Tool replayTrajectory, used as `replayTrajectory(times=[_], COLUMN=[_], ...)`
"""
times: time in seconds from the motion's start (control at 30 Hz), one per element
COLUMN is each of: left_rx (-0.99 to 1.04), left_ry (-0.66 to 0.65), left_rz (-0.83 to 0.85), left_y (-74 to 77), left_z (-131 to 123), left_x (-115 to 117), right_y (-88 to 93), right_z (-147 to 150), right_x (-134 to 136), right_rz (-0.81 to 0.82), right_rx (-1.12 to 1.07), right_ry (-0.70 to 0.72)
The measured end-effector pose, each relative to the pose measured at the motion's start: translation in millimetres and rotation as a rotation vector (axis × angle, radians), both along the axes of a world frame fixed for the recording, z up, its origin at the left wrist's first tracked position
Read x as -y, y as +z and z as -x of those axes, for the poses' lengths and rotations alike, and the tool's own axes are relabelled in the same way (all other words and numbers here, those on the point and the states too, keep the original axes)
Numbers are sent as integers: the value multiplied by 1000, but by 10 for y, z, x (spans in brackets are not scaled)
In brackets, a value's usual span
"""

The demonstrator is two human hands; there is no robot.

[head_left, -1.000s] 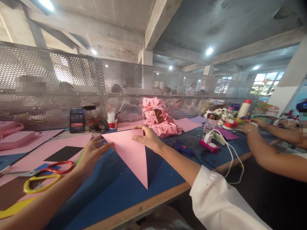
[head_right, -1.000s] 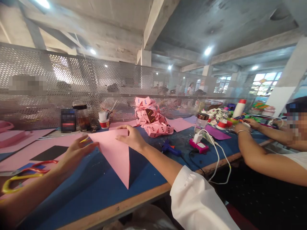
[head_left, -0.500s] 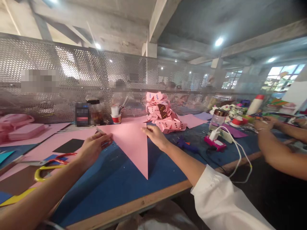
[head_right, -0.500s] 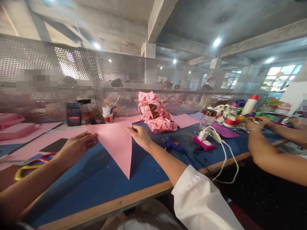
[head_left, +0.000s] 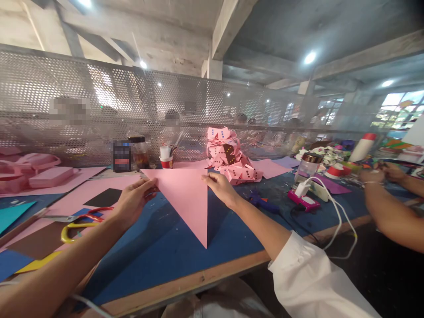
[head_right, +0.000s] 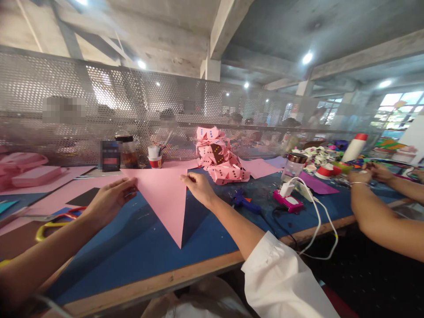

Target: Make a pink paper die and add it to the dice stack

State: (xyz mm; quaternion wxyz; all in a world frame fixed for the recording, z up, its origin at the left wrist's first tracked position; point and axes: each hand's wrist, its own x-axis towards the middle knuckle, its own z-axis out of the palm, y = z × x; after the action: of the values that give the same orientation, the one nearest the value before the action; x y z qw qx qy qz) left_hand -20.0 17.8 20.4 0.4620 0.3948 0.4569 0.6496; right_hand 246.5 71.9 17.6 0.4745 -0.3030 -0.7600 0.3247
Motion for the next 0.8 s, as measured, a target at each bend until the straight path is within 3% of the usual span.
replayTrajectory(times=[0.8], left_rx=[7], left_ry=[-39], left_rz=[-27], left_y=[-34], left_z=[16], left_x=[-5], right_y=[51], right_z=[-40], right_x=[-1], right_rz=[2], right_rx=[-32], right_ry=[-49])
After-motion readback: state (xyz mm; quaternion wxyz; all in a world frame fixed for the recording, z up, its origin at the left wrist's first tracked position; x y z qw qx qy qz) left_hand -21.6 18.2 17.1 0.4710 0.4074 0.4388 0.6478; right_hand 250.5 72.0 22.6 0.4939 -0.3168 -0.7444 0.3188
